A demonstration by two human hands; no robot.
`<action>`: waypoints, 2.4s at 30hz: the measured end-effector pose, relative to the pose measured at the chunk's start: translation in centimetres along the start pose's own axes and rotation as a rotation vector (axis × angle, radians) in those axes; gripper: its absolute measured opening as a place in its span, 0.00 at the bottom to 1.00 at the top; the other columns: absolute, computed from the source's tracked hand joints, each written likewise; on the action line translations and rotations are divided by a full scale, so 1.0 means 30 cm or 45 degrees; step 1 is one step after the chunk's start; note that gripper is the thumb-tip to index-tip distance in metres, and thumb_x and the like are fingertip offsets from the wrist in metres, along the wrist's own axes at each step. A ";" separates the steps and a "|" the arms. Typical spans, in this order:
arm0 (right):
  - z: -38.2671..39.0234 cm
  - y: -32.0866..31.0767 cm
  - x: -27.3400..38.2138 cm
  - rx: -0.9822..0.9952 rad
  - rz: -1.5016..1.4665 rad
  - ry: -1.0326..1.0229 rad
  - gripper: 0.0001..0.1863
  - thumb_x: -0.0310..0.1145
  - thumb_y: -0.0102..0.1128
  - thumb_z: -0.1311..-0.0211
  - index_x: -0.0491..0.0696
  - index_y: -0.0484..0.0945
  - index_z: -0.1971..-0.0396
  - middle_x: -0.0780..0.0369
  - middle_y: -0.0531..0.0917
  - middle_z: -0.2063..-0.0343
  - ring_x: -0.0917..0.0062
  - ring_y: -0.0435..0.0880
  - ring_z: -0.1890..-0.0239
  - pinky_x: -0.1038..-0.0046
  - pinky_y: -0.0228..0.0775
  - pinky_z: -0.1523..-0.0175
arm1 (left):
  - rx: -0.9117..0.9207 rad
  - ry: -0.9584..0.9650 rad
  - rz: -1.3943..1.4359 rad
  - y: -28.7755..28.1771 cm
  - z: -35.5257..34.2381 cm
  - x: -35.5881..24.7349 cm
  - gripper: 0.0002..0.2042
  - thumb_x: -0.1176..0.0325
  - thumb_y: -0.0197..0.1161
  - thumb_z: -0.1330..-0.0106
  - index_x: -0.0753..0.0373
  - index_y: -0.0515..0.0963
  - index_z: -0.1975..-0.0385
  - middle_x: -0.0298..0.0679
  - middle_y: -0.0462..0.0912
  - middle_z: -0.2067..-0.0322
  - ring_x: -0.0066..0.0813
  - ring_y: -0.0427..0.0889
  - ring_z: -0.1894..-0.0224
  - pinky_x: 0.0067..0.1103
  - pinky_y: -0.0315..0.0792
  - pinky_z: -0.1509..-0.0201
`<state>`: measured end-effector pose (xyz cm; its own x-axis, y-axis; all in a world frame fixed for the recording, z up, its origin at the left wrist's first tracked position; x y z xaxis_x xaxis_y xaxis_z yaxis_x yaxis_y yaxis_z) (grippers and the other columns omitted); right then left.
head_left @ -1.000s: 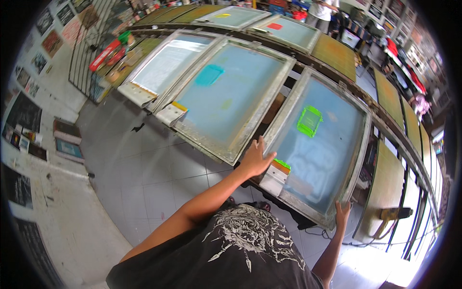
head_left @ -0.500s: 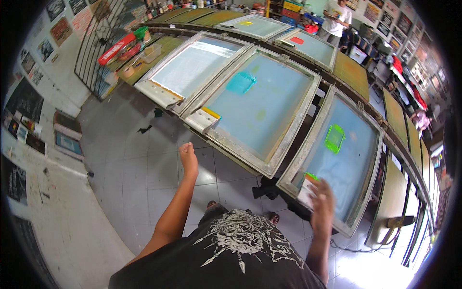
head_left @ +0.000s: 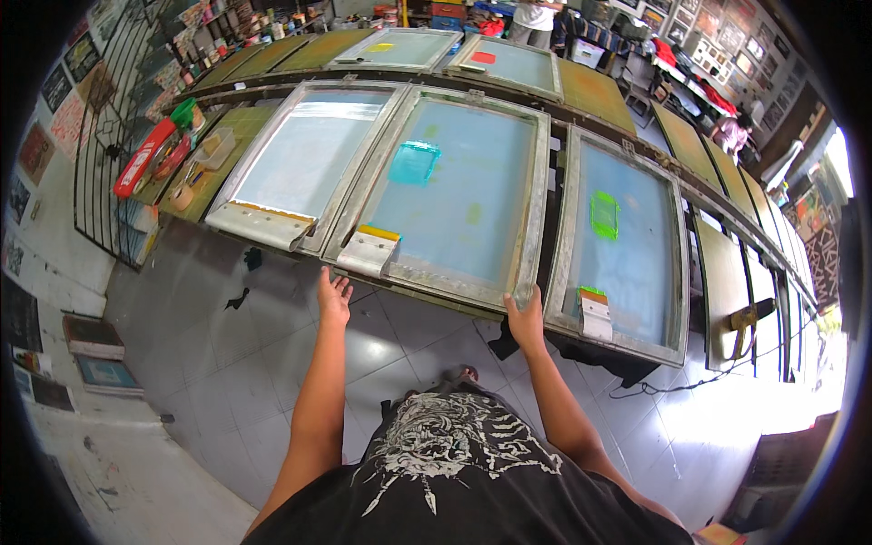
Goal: The person aligns a screen over a garment, applies green ink across it with a squeegee to print a design, dries the ink using a handheld heat gun, and uses a wrench to adjust the screen frame at a screen printing station.
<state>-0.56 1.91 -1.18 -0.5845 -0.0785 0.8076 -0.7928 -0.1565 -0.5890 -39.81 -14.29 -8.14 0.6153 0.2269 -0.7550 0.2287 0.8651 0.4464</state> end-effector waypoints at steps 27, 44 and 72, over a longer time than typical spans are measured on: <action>-0.204 -0.059 -0.006 0.091 -0.458 0.495 0.30 0.52 0.44 0.34 0.35 0.70 0.55 0.53 0.75 0.63 0.72 0.71 0.59 0.67 0.64 0.53 | -0.005 0.053 -0.094 -0.013 -0.110 -0.052 0.15 0.53 0.56 0.39 0.52 0.72 0.57 0.24 0.76 0.62 0.17 0.64 0.67 0.19 0.55 0.63; -0.002 -0.238 0.000 -0.134 -0.400 0.267 0.24 0.46 0.45 0.33 0.35 0.70 0.70 0.50 0.71 0.80 0.67 0.68 0.75 0.63 0.62 0.64 | 0.183 -0.018 -0.018 -0.032 0.141 -0.257 0.40 0.40 0.55 0.42 0.70 0.59 0.42 0.44 0.69 0.47 0.35 0.69 0.47 0.27 0.62 0.46; 2.293 -0.335 -0.031 -1.091 -0.607 0.744 0.17 0.40 0.40 0.30 0.41 0.68 0.71 0.68 0.66 0.78 0.84 0.63 0.71 0.76 0.61 0.66 | 1.344 0.416 -1.525 -0.329 0.979 -0.217 0.23 0.53 0.43 0.28 0.70 0.75 0.68 0.33 0.76 0.76 0.19 0.70 0.71 0.19 0.66 0.64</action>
<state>19.82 -64.16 5.98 -0.0054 0.3139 0.9494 -0.6814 0.6937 -0.2332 -23.91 -37.44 6.48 -0.4306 -0.1134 -0.8954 0.9024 -0.0361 -0.4293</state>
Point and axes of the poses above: each hand's wrist, its own z-axis away from the middle knuckle, its own y-axis out of the palm, x = y × z, the point moved 4 cm from there along -z, towards the middle knuckle
